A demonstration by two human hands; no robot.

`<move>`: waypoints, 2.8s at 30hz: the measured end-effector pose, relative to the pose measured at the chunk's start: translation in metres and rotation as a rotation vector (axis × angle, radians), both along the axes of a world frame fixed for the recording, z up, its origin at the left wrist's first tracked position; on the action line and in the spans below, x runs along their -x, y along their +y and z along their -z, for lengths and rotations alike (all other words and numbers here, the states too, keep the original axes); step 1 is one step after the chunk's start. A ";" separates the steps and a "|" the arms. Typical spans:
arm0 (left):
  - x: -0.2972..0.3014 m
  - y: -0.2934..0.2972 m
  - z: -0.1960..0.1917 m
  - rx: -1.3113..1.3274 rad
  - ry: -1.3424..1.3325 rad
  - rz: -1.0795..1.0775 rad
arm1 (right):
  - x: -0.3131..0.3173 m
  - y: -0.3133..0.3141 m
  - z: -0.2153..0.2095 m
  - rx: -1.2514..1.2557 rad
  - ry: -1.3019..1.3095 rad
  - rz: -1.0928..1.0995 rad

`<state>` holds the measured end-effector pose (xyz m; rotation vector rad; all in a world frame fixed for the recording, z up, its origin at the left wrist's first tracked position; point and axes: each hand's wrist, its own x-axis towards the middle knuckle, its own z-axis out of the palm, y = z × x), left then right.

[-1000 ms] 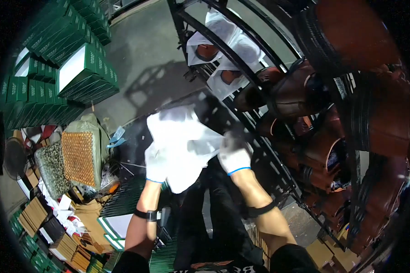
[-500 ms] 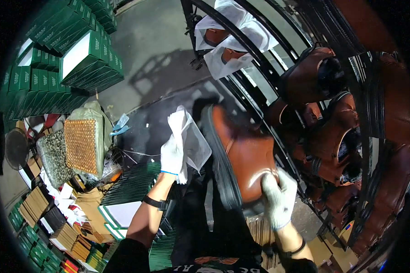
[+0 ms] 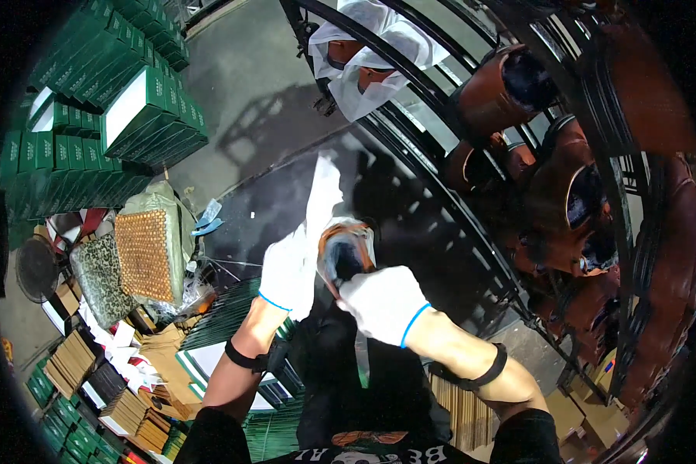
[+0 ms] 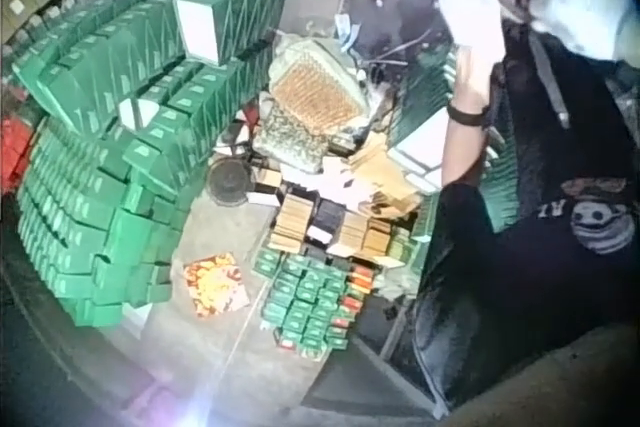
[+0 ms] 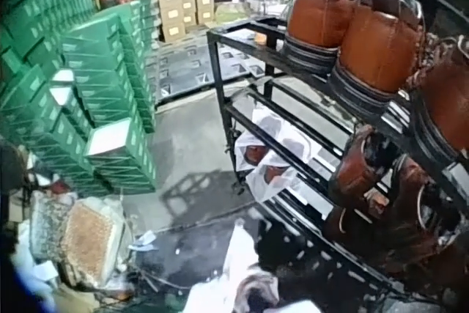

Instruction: The recorder is preparing shoes by wrapping them in protective fabric and placing them into boxes in a warehouse environment.

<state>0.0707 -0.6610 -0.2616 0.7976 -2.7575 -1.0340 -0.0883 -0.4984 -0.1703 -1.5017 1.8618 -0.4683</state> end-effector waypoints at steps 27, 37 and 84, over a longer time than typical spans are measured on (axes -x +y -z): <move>0.014 0.034 0.052 -0.779 0.279 -0.628 | 0.017 -0.049 0.085 0.008 -0.036 0.584; 0.018 0.070 0.039 -0.521 0.005 -0.359 | 0.153 0.066 0.155 0.287 0.700 0.890; 0.024 0.159 0.052 -0.784 0.352 -0.534 | 0.032 0.168 0.117 -0.019 0.225 0.759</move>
